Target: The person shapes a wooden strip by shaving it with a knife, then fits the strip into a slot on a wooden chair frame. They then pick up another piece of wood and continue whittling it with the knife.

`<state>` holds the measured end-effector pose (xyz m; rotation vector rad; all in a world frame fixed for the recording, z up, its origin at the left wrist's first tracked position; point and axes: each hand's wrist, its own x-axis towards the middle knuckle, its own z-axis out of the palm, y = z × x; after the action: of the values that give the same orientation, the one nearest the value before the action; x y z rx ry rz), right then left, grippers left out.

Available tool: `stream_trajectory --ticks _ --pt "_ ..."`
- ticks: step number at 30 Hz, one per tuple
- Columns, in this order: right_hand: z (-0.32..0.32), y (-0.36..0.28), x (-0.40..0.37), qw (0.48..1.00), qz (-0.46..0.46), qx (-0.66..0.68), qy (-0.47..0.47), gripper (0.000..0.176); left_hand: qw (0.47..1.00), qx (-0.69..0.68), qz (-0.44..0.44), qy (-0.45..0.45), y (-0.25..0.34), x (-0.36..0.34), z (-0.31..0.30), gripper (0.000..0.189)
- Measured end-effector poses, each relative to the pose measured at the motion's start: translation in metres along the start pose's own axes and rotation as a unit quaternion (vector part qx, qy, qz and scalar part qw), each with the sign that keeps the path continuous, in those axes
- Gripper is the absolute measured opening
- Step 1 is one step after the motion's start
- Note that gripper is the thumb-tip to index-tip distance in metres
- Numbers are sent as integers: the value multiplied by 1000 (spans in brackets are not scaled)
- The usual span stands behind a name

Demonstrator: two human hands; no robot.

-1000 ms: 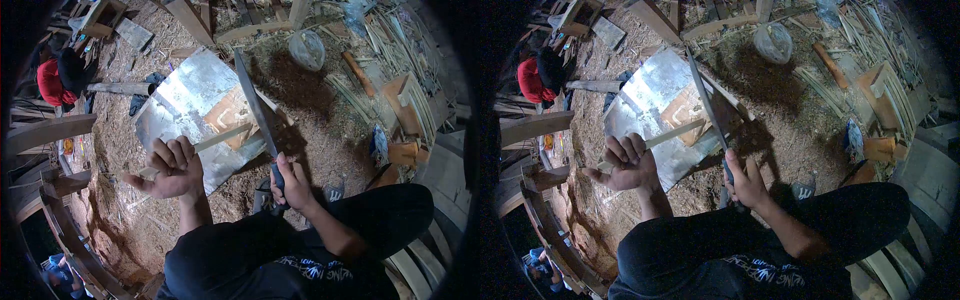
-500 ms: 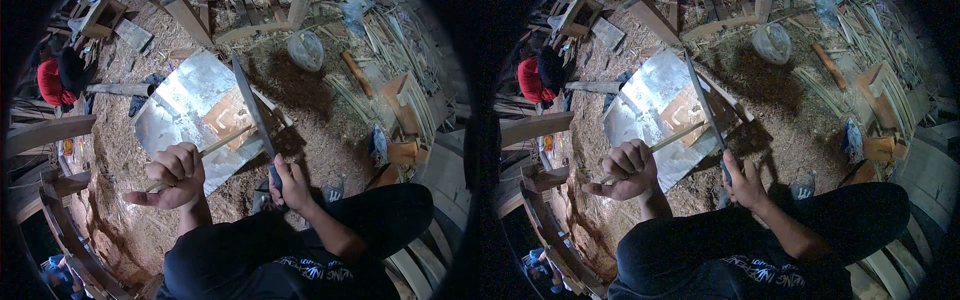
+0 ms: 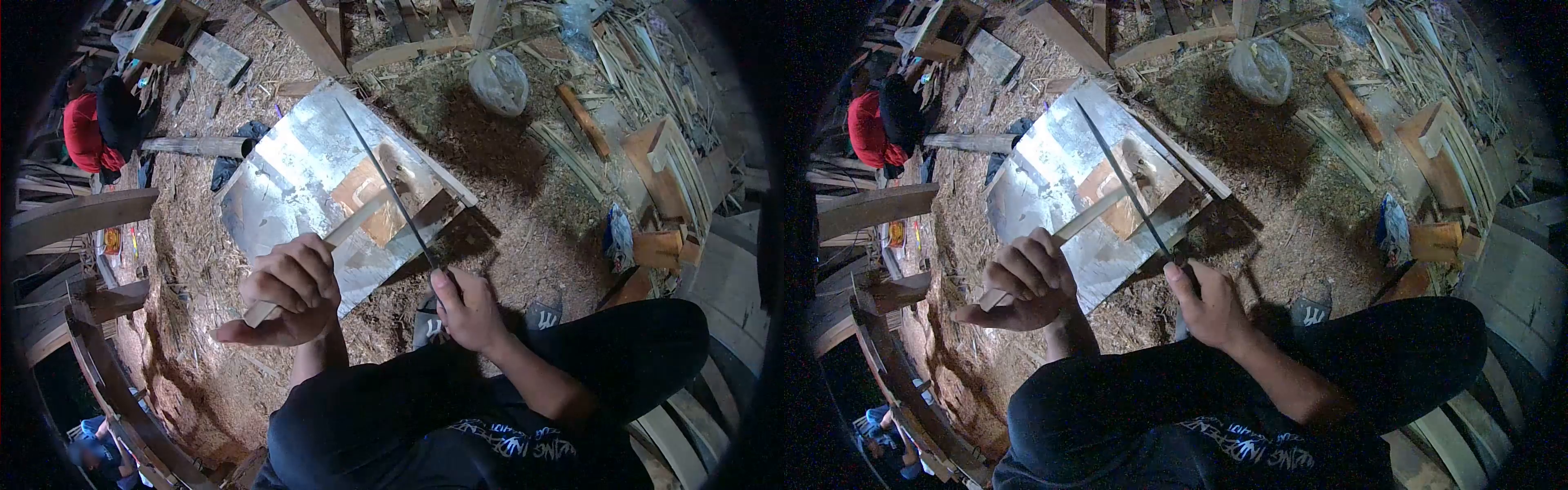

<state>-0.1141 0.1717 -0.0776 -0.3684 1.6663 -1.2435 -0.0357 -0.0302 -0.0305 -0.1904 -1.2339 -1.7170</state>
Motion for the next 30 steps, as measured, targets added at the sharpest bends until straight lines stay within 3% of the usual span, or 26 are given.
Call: stream_trajectory --ticks 2,3,12,14,15,17,20,25,30 --pt "1 -3 -2 993 -92 -65 45 48 1000 10 -8 12 1 2 4 79" --pt "2 -2 -1 993 -92 -65 44 48 999 21 -16 24 2 2 5 79" --pt "6 -2 0 998 40 22 -40 51 996 17 -46 76 4 1 -6 76" --pt "11 12 6 999 -45 -4 -3 52 995 9 -45 84 5 1 -6 76" --pt "10 12 5 999 -45 -4 -3 52 995 3 -47 83 6 0 -6 75" --pt "8 5 2 994 -82 68 9 52 995 -4 -50 81 6 0 -4 75" --pt "3 -14 -5 994 -61 89 18 55 995 -22 -38 93 9 0 -1 74" --pt "-6 -15 -4 995 -76 57 37 55 998 -58 -27 5 6 2 1 72" --pt "-5 -7 1 992 -122 8 43 55 998 -14 -52 37 -3 -5 2 72"
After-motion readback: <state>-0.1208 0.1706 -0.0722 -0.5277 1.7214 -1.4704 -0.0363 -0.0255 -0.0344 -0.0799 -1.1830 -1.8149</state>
